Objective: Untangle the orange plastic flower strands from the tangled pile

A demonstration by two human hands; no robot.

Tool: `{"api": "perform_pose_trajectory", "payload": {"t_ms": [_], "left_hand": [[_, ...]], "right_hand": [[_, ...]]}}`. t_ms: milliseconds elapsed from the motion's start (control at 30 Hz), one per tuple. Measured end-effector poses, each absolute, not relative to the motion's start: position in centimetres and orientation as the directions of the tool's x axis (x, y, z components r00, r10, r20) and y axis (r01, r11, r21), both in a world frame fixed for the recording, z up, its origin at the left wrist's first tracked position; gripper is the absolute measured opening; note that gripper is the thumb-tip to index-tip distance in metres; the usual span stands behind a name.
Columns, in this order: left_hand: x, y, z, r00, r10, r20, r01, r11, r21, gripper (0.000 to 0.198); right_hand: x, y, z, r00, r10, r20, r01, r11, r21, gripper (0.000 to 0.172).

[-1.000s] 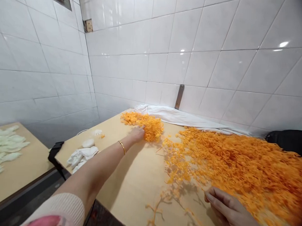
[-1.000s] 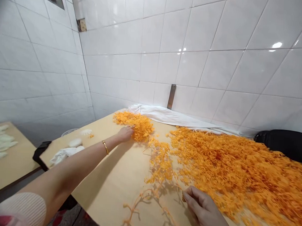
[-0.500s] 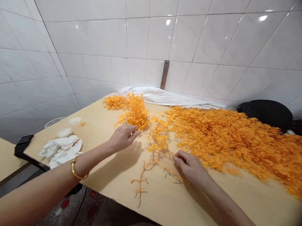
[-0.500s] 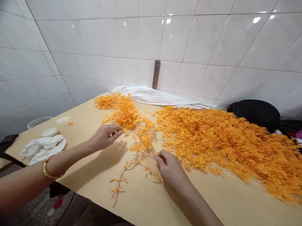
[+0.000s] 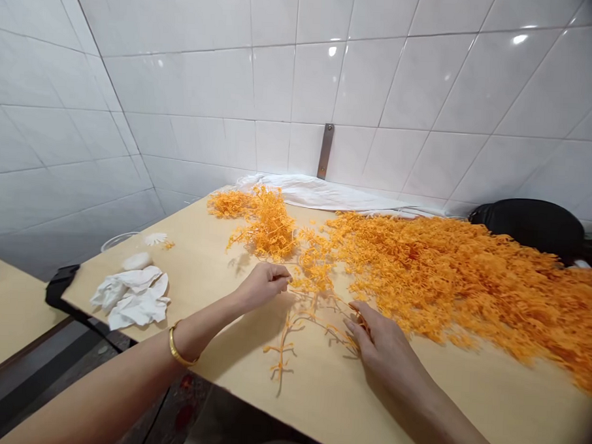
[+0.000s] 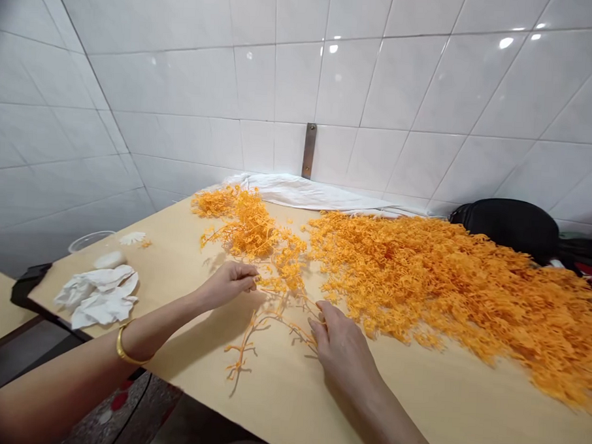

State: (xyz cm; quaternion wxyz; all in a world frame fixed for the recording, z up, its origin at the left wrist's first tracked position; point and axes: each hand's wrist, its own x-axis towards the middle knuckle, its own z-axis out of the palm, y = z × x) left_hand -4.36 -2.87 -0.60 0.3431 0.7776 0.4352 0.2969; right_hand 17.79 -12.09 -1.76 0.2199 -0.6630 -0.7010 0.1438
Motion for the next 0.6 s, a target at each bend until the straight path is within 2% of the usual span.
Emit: {"api": "perform_pose_trajectory", "payload": {"t_ms": [167, 267, 433, 533, 600], "left_hand": [[-4.5, -3.0, -0.2, 0.231, 0.966, 0.118, 0.38, -0.201, 0.903, 0.024], [-4.2, -3.6, 0.0, 0.156, 0.973, 0.172, 0.354, -0.218, 0.91, 0.034], [-2.9, -5.3, 0.2, 0.235, 0.929, 0.284, 0.446, -0.363, 0.818, 0.034], [-2.0, -5.5, -0.2, 0.31, 0.901, 0.302, 0.465, -0.421, 0.779, 0.048], [-1.5, -5.1, -0.6, 0.306, 0.916, 0.259, 0.434, -0.377, 0.819, 0.034]], "right_hand": [[18.0, -11.9, -2.0, -0.043, 0.991, 0.124, 0.836, 0.104, -0.538, 0.035], [18.0, -11.8, -2.4, -0.046, 0.987, 0.153, 0.84, 0.121, -0.529, 0.036], [18.0, -11.7, -3.1, -0.068, 0.974, 0.214, 0.848, 0.169, -0.502, 0.035], [17.9, -11.8, -3.6, -0.074, 0.963, 0.259, 0.85, 0.197, -0.489, 0.034], [17.9, -11.9, -3.9, -0.083, 0.957, 0.277, 0.85, 0.213, -0.482, 0.034]]}}
